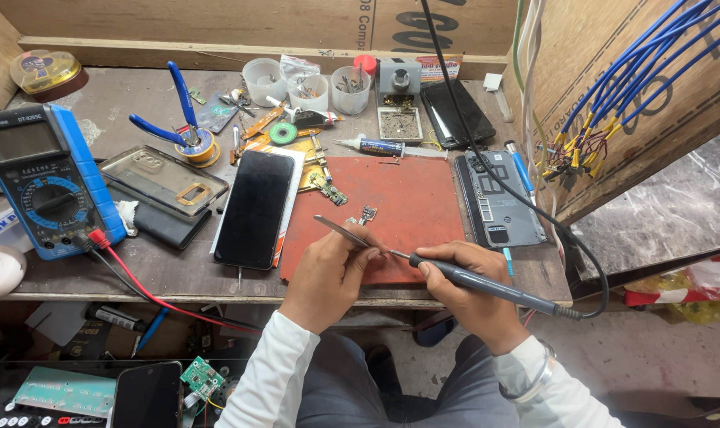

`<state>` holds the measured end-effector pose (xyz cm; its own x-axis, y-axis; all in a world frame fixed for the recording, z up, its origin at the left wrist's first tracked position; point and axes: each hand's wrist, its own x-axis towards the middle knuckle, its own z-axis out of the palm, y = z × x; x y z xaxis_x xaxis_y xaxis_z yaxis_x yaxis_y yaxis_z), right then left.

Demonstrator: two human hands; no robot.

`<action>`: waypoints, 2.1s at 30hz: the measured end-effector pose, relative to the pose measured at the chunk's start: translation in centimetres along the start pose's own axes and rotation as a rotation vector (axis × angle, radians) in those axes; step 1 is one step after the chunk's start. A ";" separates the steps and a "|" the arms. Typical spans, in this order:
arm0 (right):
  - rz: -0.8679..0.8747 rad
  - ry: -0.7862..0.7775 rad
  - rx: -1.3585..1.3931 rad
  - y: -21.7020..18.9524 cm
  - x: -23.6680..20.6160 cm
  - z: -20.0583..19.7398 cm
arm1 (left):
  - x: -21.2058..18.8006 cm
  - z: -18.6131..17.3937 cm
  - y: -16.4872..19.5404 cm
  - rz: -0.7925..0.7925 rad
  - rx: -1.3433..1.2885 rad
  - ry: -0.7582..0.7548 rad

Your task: The person solders components on a small phone circuit board placed on a red mat, holding the board with tweezers in one hand and a soldering iron in the other. They apply liquid from a syringe onto the board, reposition it, and continue soldering and probing the board with tools.

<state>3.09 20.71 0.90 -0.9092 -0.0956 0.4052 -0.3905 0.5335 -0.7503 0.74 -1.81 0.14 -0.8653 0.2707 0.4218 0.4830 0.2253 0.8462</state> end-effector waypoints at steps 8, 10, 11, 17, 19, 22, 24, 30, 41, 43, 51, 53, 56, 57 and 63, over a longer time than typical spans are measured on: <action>0.056 0.048 0.054 0.3 -0.1 0.1 | 0.0 0.0 0.0 -0.008 -0.035 0.006; 0.050 0.071 0.053 0.3 -0.2 0.1 | 0.0 0.1 0.1 -0.009 -0.035 0.015; 0.049 0.082 0.052 0.3 -0.3 0.1 | -0.1 0.1 0.1 -0.008 -0.023 0.024; -0.008 0.111 0.041 0.2 -0.3 0.2 | 0.0 0.2 0.1 -0.020 0.007 0.111; 0.025 0.110 0.058 0.1 -0.3 0.3 | -0.1 0.3 0.1 -0.026 -0.025 0.116; 0.022 0.109 0.051 0.2 -0.3 0.2 | 0.0 0.4 0.2 -0.065 -0.017 0.122; 0.009 0.108 0.056 0.2 -0.3 0.3 | 0.0 0.3 0.3 -0.047 0.000 0.140; 0.022 0.106 0.054 0.3 -0.3 0.3 | 0.1 0.2 0.2 -0.117 -0.034 0.138; 0.020 0.095 0.159 0.2 -0.2 0.5 | 0.0 0.5 -1.2 -0.034 -0.185 0.173; 0.014 0.096 0.105 0.1 -0.3 0.4 | -0.1 0.5 -1.3 -0.036 -0.175 0.181; 0.009 0.090 0.111 0.0 -0.3 0.4 | 0.0 0.7 -1.5 -0.045 -0.152 0.228; 0.020 0.091 0.113 0.1 -0.3 0.4 | 0.0 0.8 -1.5 -0.027 -0.130 0.253; 0.007 0.091 0.113 0.2 -0.3 0.4 | 0.0 0.8 -1.4 -0.044 -0.123 0.285; 0.007 0.093 0.117 0.2 -0.3 0.4 | 0.1 0.8 -1.4 -0.063 -0.126 0.289; 0.009 0.098 0.121 0.1 -0.3 0.5 | 0.0 0.6 -0.9 -0.036 -0.079 0.316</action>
<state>3.24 20.42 0.45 -0.8967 -0.0052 0.4425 -0.4018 0.4285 -0.8093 0.39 -1.47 -0.85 -0.8863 -0.0426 0.4611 0.4504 0.1524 0.8797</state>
